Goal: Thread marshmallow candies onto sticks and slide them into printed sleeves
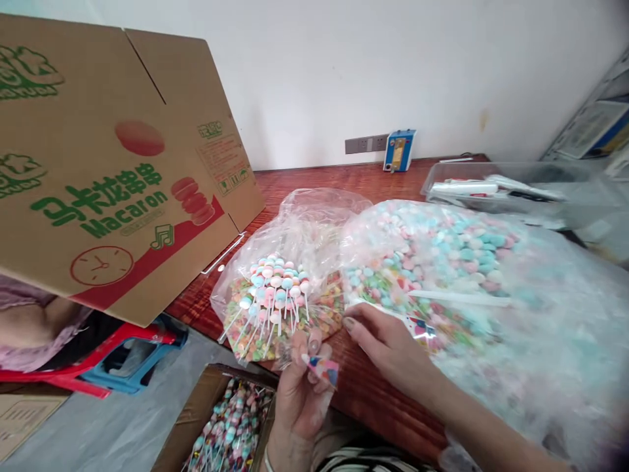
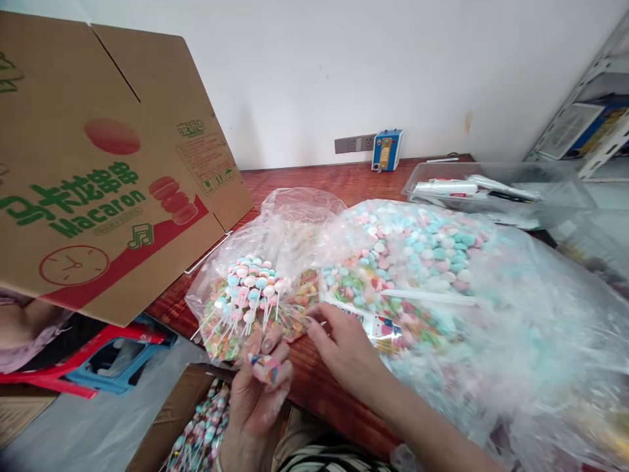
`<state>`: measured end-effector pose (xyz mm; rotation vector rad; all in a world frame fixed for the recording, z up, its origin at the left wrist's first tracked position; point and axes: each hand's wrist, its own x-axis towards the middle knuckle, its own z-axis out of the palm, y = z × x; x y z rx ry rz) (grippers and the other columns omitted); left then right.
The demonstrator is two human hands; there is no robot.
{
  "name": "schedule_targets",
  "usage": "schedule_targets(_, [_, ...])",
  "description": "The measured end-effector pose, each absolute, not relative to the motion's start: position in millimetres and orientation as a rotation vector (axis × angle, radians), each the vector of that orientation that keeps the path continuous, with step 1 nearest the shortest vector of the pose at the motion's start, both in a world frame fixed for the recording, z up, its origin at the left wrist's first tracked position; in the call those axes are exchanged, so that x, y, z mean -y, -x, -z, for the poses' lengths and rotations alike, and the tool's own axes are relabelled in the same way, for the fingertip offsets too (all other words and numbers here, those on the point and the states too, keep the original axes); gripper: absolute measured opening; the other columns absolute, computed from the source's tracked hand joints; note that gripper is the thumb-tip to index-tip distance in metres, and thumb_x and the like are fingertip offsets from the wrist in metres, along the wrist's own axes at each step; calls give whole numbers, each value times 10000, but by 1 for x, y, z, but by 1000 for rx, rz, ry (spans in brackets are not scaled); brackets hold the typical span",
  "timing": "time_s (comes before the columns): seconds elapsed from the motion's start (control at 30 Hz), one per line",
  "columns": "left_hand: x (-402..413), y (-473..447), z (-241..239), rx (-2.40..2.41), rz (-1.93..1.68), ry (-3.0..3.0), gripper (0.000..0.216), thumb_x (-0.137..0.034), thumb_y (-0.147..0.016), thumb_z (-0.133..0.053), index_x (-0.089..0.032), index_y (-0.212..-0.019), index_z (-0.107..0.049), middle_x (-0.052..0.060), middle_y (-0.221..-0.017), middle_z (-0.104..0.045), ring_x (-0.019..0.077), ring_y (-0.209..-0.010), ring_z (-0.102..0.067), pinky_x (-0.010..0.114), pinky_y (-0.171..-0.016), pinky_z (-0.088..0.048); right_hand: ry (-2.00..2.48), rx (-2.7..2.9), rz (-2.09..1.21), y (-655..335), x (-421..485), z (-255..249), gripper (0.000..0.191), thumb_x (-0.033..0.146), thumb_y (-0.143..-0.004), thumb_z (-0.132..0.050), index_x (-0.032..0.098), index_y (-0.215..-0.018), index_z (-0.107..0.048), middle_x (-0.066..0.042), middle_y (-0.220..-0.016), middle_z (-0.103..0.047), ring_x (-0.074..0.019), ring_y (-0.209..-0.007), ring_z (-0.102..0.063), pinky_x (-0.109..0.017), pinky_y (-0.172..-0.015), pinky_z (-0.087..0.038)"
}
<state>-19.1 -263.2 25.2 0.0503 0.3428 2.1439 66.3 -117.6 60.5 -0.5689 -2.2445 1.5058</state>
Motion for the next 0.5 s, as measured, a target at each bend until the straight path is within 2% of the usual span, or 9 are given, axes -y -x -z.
schedule_targets(0.03, [273, 23, -27, -345, -2190, -65, 279, -146, -723, -789, -175, -744, -512, -34, -782, -451, 27, -557, -382, 113, -439, -297, 598, 2203, -1660, -50, 122, -55, 152, 321, -905, -543, 218, -840, -634, -9, -815, -691, -186, -786, -633, -299, -707, -465])
schedule_targets(0.1, [287, 30, -31, -338, -2265, -94, 283, -138, -723, -785, -176, -733, -505, -34, -772, -447, 30, -558, -402, 117, -435, -307, 711, 2086, -1936, -17, 132, -41, 165, 324, -859, -576, 208, -741, -579, 0, -684, -672, -161, -582, -617, -280, -567, -457])
schedule_targets(0.17, [294, 35, -35, -325, -2317, -107, 278, -129, -730, -777, -177, -735, -503, -37, -762, -445, 28, -552, -418, 119, -433, -315, 755, 2030, -2045, 12, 141, -29, 232, 343, -884, -498, 224, -685, -506, 13, -564, -622, -140, -426, -555, -257, -435, -400])
schedule_targets(0.23, [297, 39, -37, -306, -2346, -94, 272, -124, -742, -767, -178, -742, -500, -39, -759, -446, 24, -550, -431, 118, -433, -318, 765, 1960, -2116, 31, 148, -21, 241, 337, -883, -474, 239, -664, -456, 36, -527, -569, -113, -380, -502, -238, -398, -382])
schedule_targets(0.33, [294, 40, -37, -259, -2341, -36, 274, -130, -753, -762, -177, -765, -492, -41, -761, -445, 19, -549, -436, 113, -430, -316, 720, 1874, -2168, 29, 150, -25, 260, 349, -876, -489, 235, -652, -424, 68, -525, -510, -83, -390, -461, -222, -430, -408])
schedule_targets(0.4, [289, 41, -36, -232, -2324, 0, 285, -123, -745, -768, -177, -783, -490, -41, -765, -445, 16, -546, -431, 111, -430, -315, 647, 1851, -2169, 7, 145, -34, 248, 371, -883, -509, 218, -693, -472, 62, -573, -545, -83, -448, -510, -221, -495, -443])
schedule_targets(0.43, [286, 40, -35, -227, -2315, 8, 291, -117, -739, -771, -177, -788, -491, -42, -766, -447, 14, -545, -428, 109, -432, -315, 598, 1844, -2155, -9, 140, -40, 231, 387, -901, -507, 208, -756, -524, 50, -613, -579, -92, -497, -551, -224, -541, -465])
schedule_targets(0.5, [278, 39, -33, -241, -2285, 19, 294, -120, -731, -780, -178, -788, -498, -42, -769, -455, 12, -547, -423, 104, -437, -316, 462, 1916, -2089, -50, 128, -49, 238, 406, -951, -470, 214, -1027, -588, 23, -710, -643, -117, -558, -611, -244, -589, -501])
